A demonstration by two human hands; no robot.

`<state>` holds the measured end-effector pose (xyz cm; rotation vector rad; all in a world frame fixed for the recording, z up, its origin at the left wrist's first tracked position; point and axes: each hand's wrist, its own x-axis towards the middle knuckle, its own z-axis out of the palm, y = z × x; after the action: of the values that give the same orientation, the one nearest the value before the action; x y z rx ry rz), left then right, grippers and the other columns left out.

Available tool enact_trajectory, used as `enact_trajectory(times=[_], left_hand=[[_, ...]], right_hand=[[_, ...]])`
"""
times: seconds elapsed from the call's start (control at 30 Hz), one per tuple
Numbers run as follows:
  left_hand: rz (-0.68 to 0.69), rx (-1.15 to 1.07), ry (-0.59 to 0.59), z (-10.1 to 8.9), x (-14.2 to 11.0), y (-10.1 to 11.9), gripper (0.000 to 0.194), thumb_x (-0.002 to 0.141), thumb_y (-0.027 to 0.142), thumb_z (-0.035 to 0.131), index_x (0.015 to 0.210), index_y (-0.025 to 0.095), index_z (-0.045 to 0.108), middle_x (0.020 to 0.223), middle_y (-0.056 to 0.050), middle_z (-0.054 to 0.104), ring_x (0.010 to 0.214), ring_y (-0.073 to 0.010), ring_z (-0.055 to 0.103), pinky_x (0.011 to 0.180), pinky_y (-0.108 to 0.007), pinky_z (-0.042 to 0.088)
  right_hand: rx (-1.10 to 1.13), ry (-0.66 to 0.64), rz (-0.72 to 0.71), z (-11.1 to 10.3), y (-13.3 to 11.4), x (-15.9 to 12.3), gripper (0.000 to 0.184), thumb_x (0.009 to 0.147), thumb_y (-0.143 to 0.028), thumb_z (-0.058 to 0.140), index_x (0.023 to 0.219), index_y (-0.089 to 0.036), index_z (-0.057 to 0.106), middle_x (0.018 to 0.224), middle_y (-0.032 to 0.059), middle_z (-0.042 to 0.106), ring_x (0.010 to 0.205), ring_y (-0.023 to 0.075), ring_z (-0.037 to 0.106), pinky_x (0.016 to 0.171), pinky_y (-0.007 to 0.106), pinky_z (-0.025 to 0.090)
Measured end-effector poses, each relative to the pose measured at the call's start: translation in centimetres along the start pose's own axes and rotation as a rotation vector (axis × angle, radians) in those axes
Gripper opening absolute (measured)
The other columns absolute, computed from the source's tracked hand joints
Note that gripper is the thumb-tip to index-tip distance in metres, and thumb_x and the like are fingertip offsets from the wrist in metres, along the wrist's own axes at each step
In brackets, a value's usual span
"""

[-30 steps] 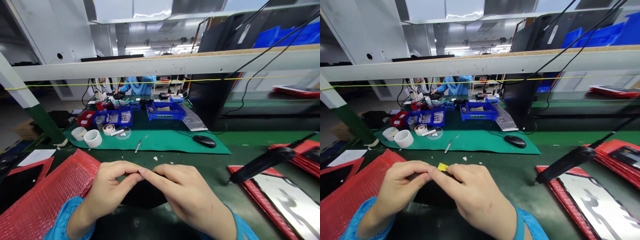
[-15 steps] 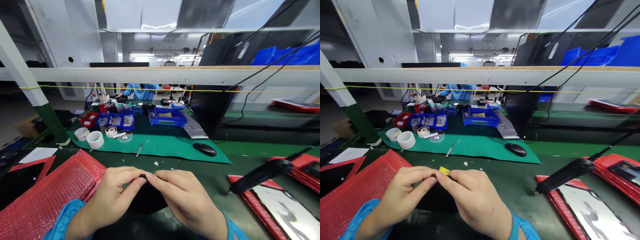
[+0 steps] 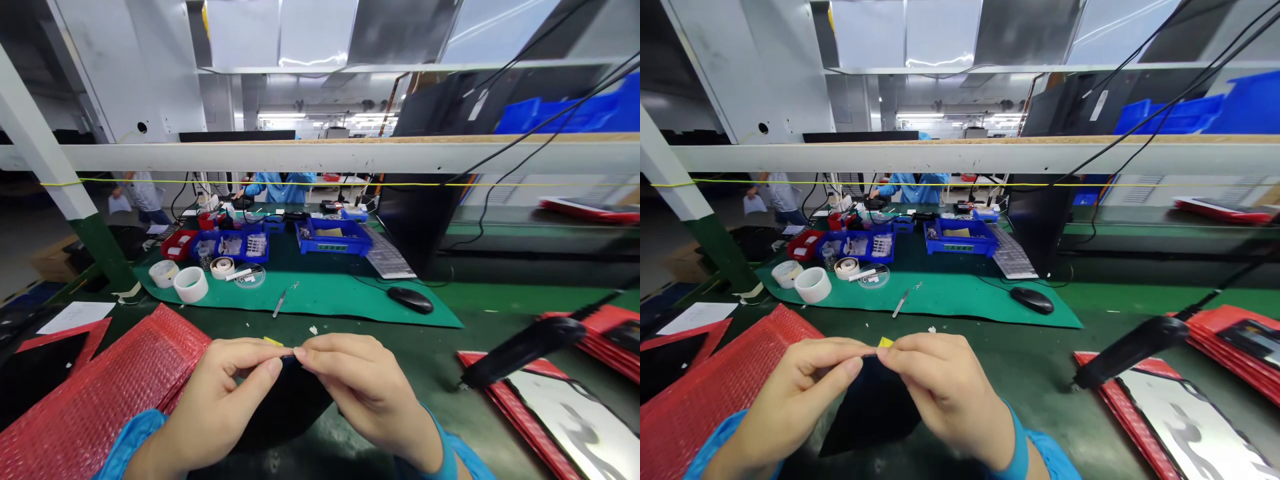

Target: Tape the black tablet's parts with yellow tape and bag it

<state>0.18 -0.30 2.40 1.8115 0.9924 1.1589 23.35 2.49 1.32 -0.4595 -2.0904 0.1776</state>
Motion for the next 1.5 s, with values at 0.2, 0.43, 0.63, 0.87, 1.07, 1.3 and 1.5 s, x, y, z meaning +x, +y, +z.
enact_trajectory(times=[0.2,0.43,0.63,0.87,1.07,1.3,1.5], left_hand=[[-0.014,0.004,0.012,-0.03,-0.03,0.10,0.029,0.101,0.021,0.065,0.117,0.033,0.086,0.110,-0.002,0.086,0.096,-0.0176,0.081,0.088,-0.019,0.061],[0.004,0.009,0.015,0.04,-0.04,0.16,0.027,0.101,0.022,0.066,0.115,0.031,0.087,0.107,-0.003,0.087,0.092,-0.0180,0.081,0.085,-0.021,0.062],[0.024,0.008,0.036,0.01,-0.01,0.14,0.028,0.101,0.020,0.066,0.114,0.033,0.087,0.103,-0.001,0.087,0.088,-0.0157,0.080,0.083,-0.018,0.061],[0.028,0.002,0.043,0.04,0.12,0.25,0.028,0.099,0.017,0.068,0.109,0.033,0.088,0.097,0.000,0.087,0.080,-0.0134,0.080,0.076,-0.015,0.060],[0.040,0.030,0.054,-0.10,-0.21,0.16,0.030,0.098,0.017,0.066,0.111,0.033,0.088,0.100,-0.002,0.087,0.085,-0.0154,0.081,0.080,-0.017,0.062],[0.036,0.038,0.050,0.00,-0.19,0.28,0.029,0.098,0.018,0.067,0.110,0.033,0.088,0.098,-0.002,0.087,0.082,-0.0158,0.081,0.077,-0.018,0.063],[0.047,0.044,0.088,0.11,-0.01,0.53,0.026,0.096,0.018,0.068,0.104,0.029,0.090,0.092,-0.004,0.087,0.077,-0.0178,0.082,0.071,-0.019,0.063]], right_hand=[[0.042,0.021,0.015,0.25,0.18,0.18,0.031,0.101,-0.003,0.057,0.121,-0.020,0.074,0.104,0.0063,0.081,0.092,0.0143,0.079,0.079,0.022,0.060],[0.059,0.023,0.030,0.29,0.19,-0.03,0.033,0.100,-0.002,0.058,0.122,-0.022,0.073,0.105,0.0062,0.081,0.090,0.0153,0.079,0.079,0.024,0.062],[0.040,0.023,0.020,0.25,-0.16,0.10,0.031,0.101,-0.004,0.057,0.121,-0.021,0.074,0.102,0.0067,0.081,0.088,0.0155,0.079,0.076,0.023,0.061],[0.008,0.008,0.014,0.43,-0.32,-0.09,0.032,0.101,-0.003,0.056,0.122,-0.019,0.073,0.104,0.0075,0.081,0.091,0.0164,0.078,0.077,0.025,0.061],[-0.005,0.012,0.013,0.28,-0.51,-0.01,0.031,0.102,-0.003,0.056,0.121,-0.020,0.073,0.103,0.0072,0.081,0.090,0.0164,0.079,0.076,0.025,0.061],[0.006,0.015,0.012,0.36,-0.45,0.06,0.032,0.101,-0.003,0.056,0.122,-0.020,0.073,0.102,0.0071,0.081,0.089,0.0164,0.079,0.077,0.025,0.062],[0.005,0.005,0.020,0.53,-0.52,-0.08,0.033,0.102,-0.003,0.055,0.123,-0.021,0.073,0.102,0.0076,0.081,0.089,0.0165,0.078,0.076,0.026,0.062]])
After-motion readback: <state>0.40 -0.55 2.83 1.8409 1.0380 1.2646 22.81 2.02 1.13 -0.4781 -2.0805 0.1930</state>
